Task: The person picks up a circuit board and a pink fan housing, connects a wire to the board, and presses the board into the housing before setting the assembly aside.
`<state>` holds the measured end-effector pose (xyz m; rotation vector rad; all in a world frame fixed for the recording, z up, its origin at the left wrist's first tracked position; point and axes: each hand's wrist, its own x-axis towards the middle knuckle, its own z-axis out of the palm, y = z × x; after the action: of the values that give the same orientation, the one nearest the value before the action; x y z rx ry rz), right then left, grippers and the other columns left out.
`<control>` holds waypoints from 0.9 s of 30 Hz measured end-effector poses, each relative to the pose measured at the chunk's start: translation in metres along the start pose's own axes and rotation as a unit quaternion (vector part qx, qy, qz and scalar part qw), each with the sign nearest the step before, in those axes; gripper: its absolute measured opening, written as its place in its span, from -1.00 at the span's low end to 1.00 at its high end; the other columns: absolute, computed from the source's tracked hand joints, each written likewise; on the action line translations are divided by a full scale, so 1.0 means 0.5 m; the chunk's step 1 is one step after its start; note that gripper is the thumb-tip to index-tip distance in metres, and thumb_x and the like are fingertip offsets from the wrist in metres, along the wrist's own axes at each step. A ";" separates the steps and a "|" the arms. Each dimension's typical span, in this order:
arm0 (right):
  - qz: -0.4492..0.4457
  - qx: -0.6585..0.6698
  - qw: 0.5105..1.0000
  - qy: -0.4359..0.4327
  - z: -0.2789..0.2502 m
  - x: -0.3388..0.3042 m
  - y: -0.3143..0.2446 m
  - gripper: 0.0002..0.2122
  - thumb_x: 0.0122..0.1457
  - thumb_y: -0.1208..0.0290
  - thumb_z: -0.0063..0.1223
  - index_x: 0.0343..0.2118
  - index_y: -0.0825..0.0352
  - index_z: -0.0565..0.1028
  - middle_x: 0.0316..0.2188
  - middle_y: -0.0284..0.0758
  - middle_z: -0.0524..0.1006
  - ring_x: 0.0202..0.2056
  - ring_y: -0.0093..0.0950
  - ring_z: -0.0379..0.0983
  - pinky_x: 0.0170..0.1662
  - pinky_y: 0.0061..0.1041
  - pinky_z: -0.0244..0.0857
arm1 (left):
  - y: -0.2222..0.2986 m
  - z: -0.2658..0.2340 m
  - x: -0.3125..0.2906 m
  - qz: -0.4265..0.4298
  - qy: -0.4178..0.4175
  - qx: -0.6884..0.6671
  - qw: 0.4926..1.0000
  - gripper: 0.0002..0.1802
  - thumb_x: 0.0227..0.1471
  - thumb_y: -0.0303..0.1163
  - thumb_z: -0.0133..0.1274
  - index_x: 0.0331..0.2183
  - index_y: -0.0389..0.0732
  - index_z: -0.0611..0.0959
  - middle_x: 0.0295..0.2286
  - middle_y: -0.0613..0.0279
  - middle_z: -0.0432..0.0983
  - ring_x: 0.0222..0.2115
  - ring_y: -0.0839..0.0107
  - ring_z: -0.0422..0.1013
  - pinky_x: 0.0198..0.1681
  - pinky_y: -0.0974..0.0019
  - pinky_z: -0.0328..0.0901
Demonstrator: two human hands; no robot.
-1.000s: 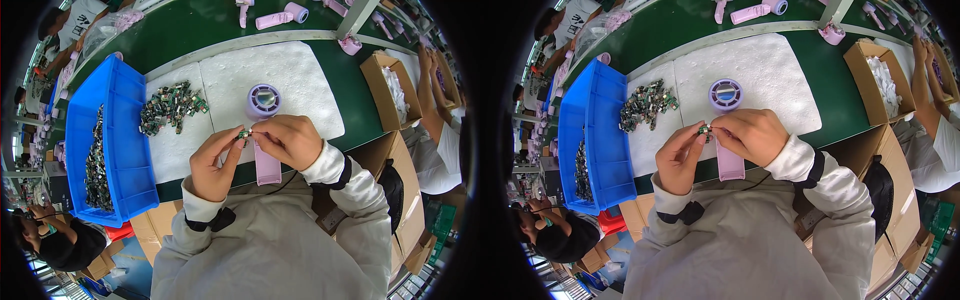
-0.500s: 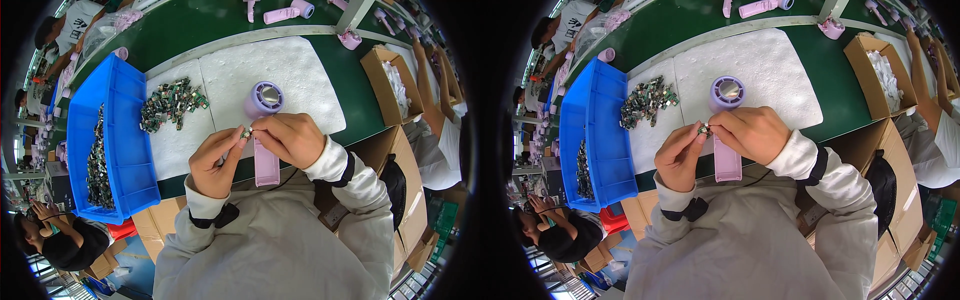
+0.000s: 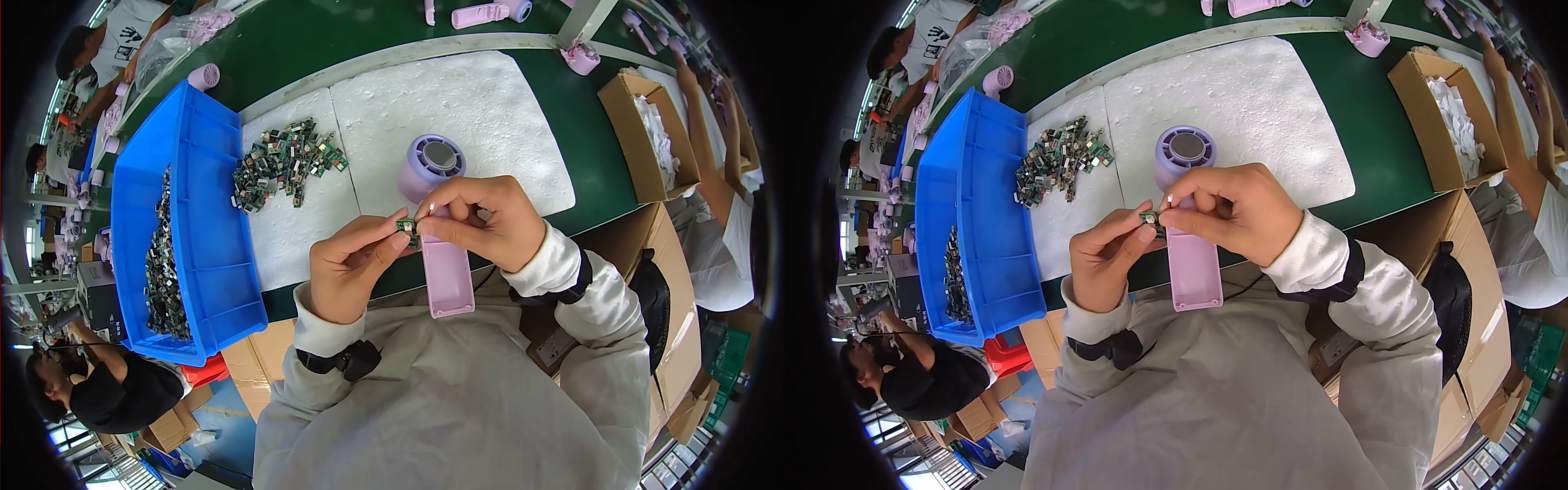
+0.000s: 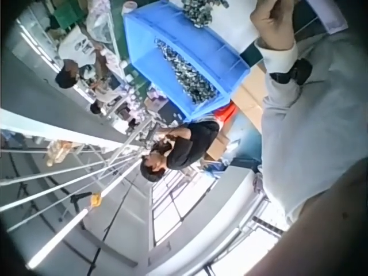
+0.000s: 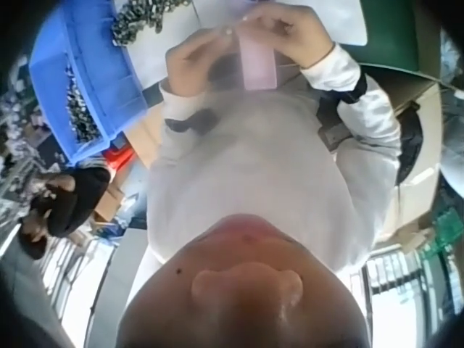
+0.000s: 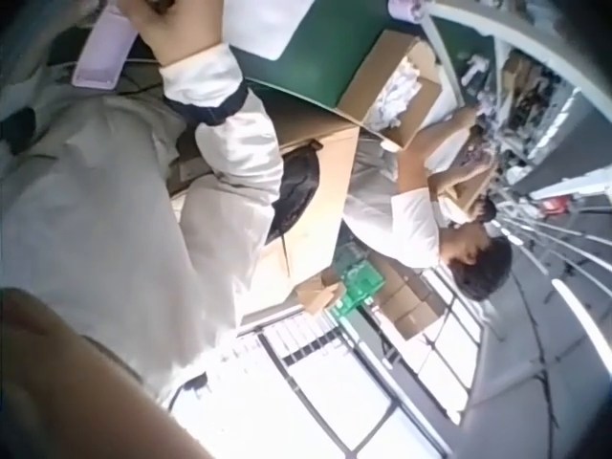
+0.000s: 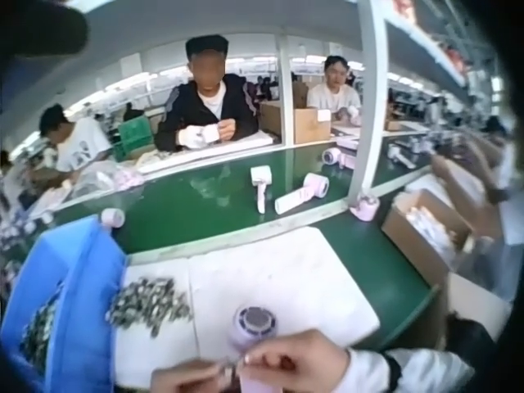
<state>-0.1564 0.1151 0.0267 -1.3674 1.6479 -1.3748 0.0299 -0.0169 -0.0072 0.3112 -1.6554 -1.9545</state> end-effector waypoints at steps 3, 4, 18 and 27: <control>0.025 0.035 0.999 -0.011 0.000 0.000 0.001 -0.89 0.21 0.54 0.28 -0.22 0.37 0.61 -0.70 -0.52 0.20 -0.59 -0.71 0.16 -0.48 -0.62 0.12 | 0.010 -0.004 0.004 -0.042 -0.015 -0.037 0.998 -0.66 0.16 -0.73 0.13 -0.02 -0.34 0.67 -0.15 0.00 0.58 -0.13 0.34 0.54 -0.05 0.28 0.55; 0.032 0.042 0.999 -0.014 0.000 0.000 0.001 -0.89 0.21 0.54 0.28 -0.22 0.36 0.61 -0.70 -0.53 0.20 -0.58 -0.72 0.16 -0.47 -0.62 0.13 | 0.011 -0.005 0.005 -0.052 -0.021 -0.047 0.997 -0.66 0.16 -0.73 0.12 -0.02 -0.34 0.67 -0.16 0.01 0.58 -0.14 0.34 0.54 -0.04 0.27 0.56; 0.051 0.109 0.992 0.021 0.009 -0.002 0.005 -0.88 0.18 0.56 0.29 -0.22 0.36 0.65 -0.66 -0.49 0.33 -0.57 -0.70 0.24 -0.46 -0.60 0.15 | 0.005 0.008 -0.005 -0.009 0.003 0.006 1.000 -0.65 0.17 -0.73 0.11 0.00 -0.35 0.65 -0.14 0.00 0.58 -0.15 0.34 0.55 -0.06 0.31 0.52; -0.116 -0.019 0.993 0.014 0.006 0.005 0.006 -0.83 0.07 0.60 0.31 -0.25 0.32 0.69 -0.53 -0.36 0.52 -0.58 -0.55 0.32 -0.47 -0.56 0.18 | -0.004 0.028 -0.007 0.005 0.078 0.061 0.995 -0.62 0.21 -0.68 0.10 0.07 -0.35 0.61 -0.12 0.05 0.58 -0.14 0.42 0.55 -0.11 0.41 0.45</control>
<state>-0.1554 0.1114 0.0235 -1.6101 1.5788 -1.5055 0.0254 -0.0033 -0.0067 0.4881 -1.6728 -1.7780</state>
